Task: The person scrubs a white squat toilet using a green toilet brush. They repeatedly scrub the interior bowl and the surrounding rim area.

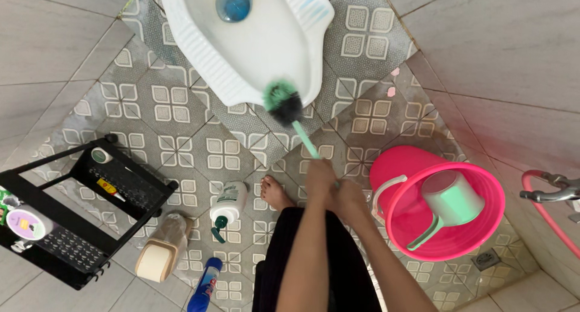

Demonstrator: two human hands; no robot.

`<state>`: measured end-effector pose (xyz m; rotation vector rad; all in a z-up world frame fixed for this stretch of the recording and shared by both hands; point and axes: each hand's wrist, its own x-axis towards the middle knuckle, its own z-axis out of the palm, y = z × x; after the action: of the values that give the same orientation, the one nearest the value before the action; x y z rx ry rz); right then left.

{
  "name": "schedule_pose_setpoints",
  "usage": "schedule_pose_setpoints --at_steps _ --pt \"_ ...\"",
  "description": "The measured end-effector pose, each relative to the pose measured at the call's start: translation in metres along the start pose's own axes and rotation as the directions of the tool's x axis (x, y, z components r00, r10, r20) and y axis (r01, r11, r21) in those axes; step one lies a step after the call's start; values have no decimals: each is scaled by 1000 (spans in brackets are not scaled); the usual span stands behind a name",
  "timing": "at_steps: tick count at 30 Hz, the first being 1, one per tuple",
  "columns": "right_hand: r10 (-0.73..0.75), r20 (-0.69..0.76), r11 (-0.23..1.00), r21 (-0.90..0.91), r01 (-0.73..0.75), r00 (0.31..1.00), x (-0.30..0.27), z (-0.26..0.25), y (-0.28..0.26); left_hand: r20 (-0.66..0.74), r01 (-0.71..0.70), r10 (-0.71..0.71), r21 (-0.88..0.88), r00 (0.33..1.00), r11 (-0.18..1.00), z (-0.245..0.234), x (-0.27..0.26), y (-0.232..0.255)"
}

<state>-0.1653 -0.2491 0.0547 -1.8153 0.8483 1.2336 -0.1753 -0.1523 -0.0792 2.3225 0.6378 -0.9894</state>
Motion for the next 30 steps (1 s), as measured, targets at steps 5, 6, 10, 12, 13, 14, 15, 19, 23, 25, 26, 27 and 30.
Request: schedule_pose_setpoints --at_steps 5,6,10,12,13,14,15,19,23,25,26,27,30 --pt "-111 -21 980 -169 106 994 -1 -7 6 -1 68 -68 -53 998 996 -7 -6 16" --pt "-151 0 960 -240 147 989 4 -3 -1 -30 35 -36 -44 999 998 -11 3 12" --pt "-197 -39 977 -96 193 980 12 14 -35 -26 38 -39 -14 999 999 -40 44 -14" --pt "-169 -46 981 -101 164 985 13 20 -56 -2 10 -9 69 1000 998 -49 68 -27" --pt "-155 -49 983 -104 150 987 12 20 -62 26 -57 54 133 998 990 -51 80 -32" --pt "-159 -52 982 -115 152 986 10 18 -64 59 -123 114 194 992 973 -50 85 -38" --pt "-163 -54 980 -126 155 985 8 16 -66 18 -69 68 135 998 988 -45 84 -41" --pt "-190 -39 962 -208 178 981 0 1 -42 -28 36 -38 -61 999 997 -24 64 -19" --pt "-119 -18 954 -280 109 993 9 -17 -14 -3 95 -98 -206 995 974 -10 13 20" --pt "-144 -57 960 -251 125 988 5 -20 -2 48 162 -156 -188 987 969 -9 2 31" --pt "-168 -56 953 -266 147 984 6 -19 -3 24 134 -132 -206 991 969 -11 3 29" --pt "-192 -56 945 -281 169 980 6 -17 -6 -1 106 -109 -223 994 969 -12 7 24" --pt "-101 -31 949 -302 87 994 6 -13 -36 -33 75 -84 -212 996 974 -17 34 1"
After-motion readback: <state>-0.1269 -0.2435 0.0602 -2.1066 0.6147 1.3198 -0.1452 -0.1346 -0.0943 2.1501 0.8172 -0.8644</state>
